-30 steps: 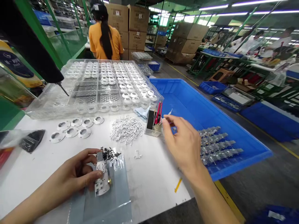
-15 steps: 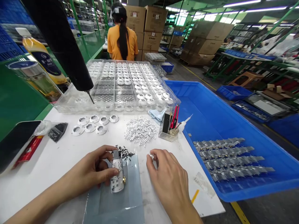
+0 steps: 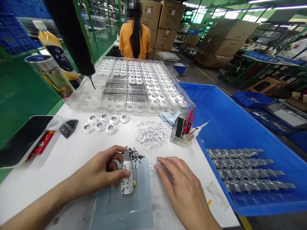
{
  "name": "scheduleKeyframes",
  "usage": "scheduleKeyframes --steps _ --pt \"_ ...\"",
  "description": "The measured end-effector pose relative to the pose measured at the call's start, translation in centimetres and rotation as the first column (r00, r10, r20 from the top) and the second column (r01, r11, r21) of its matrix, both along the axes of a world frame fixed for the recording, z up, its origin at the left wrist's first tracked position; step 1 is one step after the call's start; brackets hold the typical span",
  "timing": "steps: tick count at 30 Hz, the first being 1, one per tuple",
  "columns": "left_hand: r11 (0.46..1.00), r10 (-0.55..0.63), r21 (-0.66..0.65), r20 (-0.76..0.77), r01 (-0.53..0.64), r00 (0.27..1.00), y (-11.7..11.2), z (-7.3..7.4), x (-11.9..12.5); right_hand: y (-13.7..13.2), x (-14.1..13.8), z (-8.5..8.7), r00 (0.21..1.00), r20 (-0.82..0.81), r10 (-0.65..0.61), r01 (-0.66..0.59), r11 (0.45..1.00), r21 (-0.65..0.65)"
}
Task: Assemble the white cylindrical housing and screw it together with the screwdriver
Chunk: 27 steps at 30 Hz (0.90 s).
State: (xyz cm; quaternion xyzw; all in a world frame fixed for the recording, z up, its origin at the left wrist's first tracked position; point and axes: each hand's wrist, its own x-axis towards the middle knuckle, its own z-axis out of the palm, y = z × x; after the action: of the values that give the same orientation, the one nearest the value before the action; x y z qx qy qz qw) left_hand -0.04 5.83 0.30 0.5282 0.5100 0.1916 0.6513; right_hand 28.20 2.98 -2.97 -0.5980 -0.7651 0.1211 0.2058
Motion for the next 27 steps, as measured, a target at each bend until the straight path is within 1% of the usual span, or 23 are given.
scheduleKeyframes --steps 4,7,9,10,12,15,17,19,23,27 --pt "1.000 0.002 -0.002 0.017 -0.002 1.000 -0.1 -0.1 0.0 0.3 -0.5 -0.5 0.998 -0.056 0.009 -0.012 0.999 -0.041" --pt "1.000 0.002 -0.013 0.015 -0.001 1.000 -0.1 -0.2 -0.1 -0.2 -0.8 0.1 0.989 -0.147 0.016 -0.018 1.000 -0.013" --pt "1.000 -0.006 -0.011 0.016 0.006 1.000 -0.1 -0.2 -0.1 -0.7 -1.2 0.7 0.972 -0.227 0.055 -0.053 0.999 0.012" --pt "1.000 -0.007 -0.005 0.018 0.007 1.000 -0.1 -0.3 -0.1 -1.0 -1.4 1.1 0.959 -0.268 0.092 -0.091 0.996 0.018" --pt "1.000 -0.009 0.018 0.022 0.009 1.000 -0.1 -0.4 -0.1 -1.5 -2.1 1.6 0.914 -0.344 0.215 -0.208 0.976 0.055" --pt "0.999 -0.010 0.054 0.017 0.009 1.000 0.0 -0.5 0.0 -1.8 -3.0 1.9 0.825 -0.396 0.403 -0.390 0.914 0.117" --pt "0.998 -0.011 0.059 0.010 0.011 1.000 0.0 -0.7 0.0 -1.7 -3.5 1.8 0.793 -0.402 0.458 -0.447 0.885 0.127" --pt "0.999 -0.007 0.051 0.008 0.007 1.000 0.0 -1.0 0.1 -1.6 -3.7 1.5 0.785 -0.406 0.469 -0.463 0.878 0.120" --pt "0.998 0.021 0.054 0.006 -0.022 1.000 -0.2 -1.5 0.0 -1.5 -3.6 1.2 0.781 -0.416 0.466 -0.456 0.880 0.129" --pt "0.999 -0.001 0.045 0.005 0.001 1.000 -0.3 -1.3 -0.2 -1.5 -3.6 1.0 0.787 -0.404 0.466 -0.462 0.879 0.116"
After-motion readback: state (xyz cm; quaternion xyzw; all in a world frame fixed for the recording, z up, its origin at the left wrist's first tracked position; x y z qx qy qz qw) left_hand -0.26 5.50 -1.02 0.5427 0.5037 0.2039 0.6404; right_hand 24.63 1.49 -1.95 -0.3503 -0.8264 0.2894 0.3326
